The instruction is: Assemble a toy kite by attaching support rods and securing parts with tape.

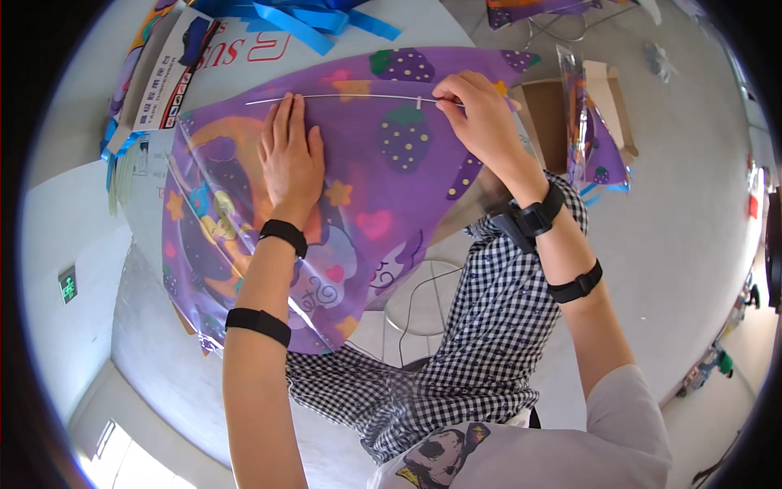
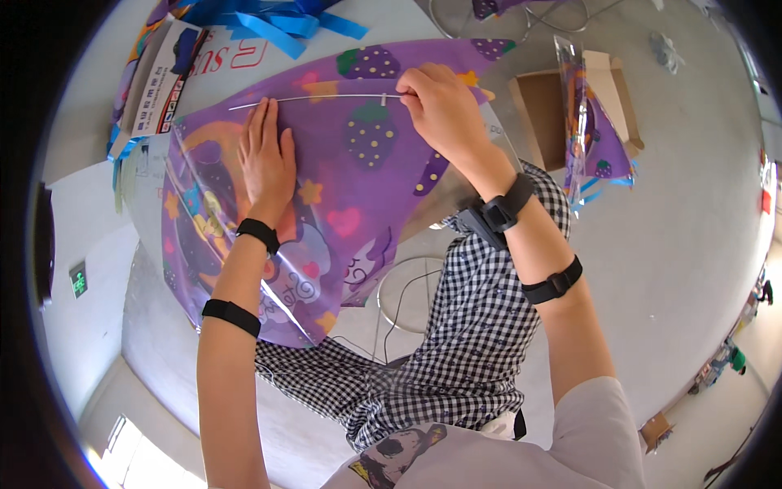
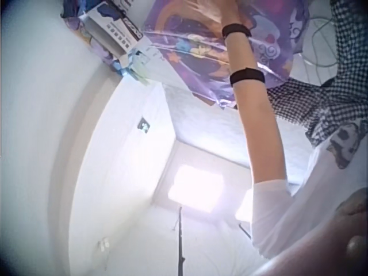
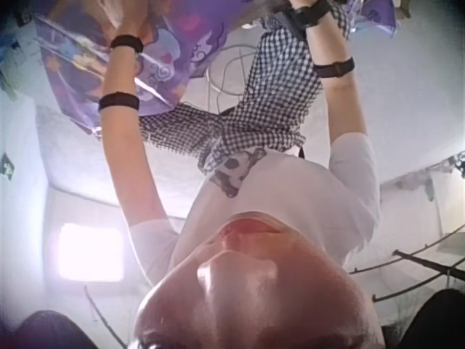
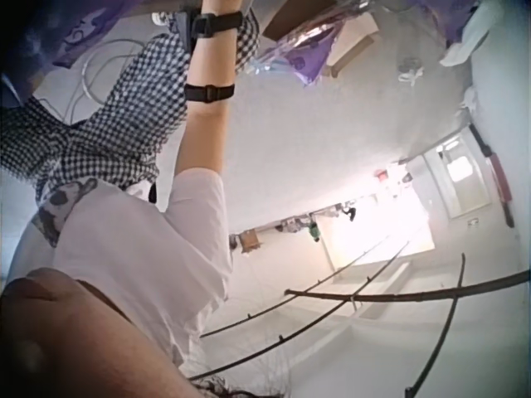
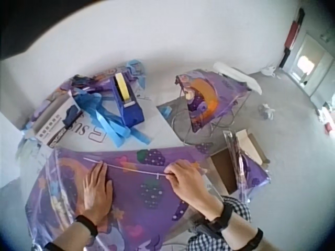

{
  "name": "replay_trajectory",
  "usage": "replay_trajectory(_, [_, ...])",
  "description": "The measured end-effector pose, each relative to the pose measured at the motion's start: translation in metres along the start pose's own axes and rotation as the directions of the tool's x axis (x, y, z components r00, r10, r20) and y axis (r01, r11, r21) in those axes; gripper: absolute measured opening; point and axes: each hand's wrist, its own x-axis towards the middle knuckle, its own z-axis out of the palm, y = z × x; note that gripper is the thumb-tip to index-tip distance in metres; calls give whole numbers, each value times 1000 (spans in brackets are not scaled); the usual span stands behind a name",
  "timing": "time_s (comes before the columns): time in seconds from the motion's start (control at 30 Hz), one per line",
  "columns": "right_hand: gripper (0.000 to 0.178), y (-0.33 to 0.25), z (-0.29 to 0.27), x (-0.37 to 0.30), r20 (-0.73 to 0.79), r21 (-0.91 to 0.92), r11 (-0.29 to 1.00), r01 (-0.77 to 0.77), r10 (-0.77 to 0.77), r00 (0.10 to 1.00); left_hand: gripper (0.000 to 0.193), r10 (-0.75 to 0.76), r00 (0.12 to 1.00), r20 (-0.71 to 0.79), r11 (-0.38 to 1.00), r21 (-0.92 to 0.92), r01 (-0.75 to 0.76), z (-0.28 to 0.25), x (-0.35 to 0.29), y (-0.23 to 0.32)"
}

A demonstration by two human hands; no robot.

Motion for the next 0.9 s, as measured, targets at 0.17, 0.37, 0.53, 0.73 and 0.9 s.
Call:
replay_trajectory(0.17, [15,11,-22,-3,14,-9,993,-119,119,993,46,11,1000,-11,1000,-2,-11,1,2,3])
replay_trajectory(0.37, [25,37,-75,-9,-120,124,947,-295,310,943,46,33,999,-20,999,-22,-33,1,2,0])
replay_trajectory(0.53, [26,32,-71,-18,105,81,970,-228,219,970,46,32,999,-13,999,28,-31,3,1,-1])
replay_trajectory(0.73, [22,32,-57,-16,223,-28,974,-223,224,949,46,45,999,-27,999,19,-45,3,2,-3])
replay_trajectory(0.9, [28,35,-58,-13,166,-24,976,-218,219,961,46,18,1000,-8,999,39,-17,3,1,2])
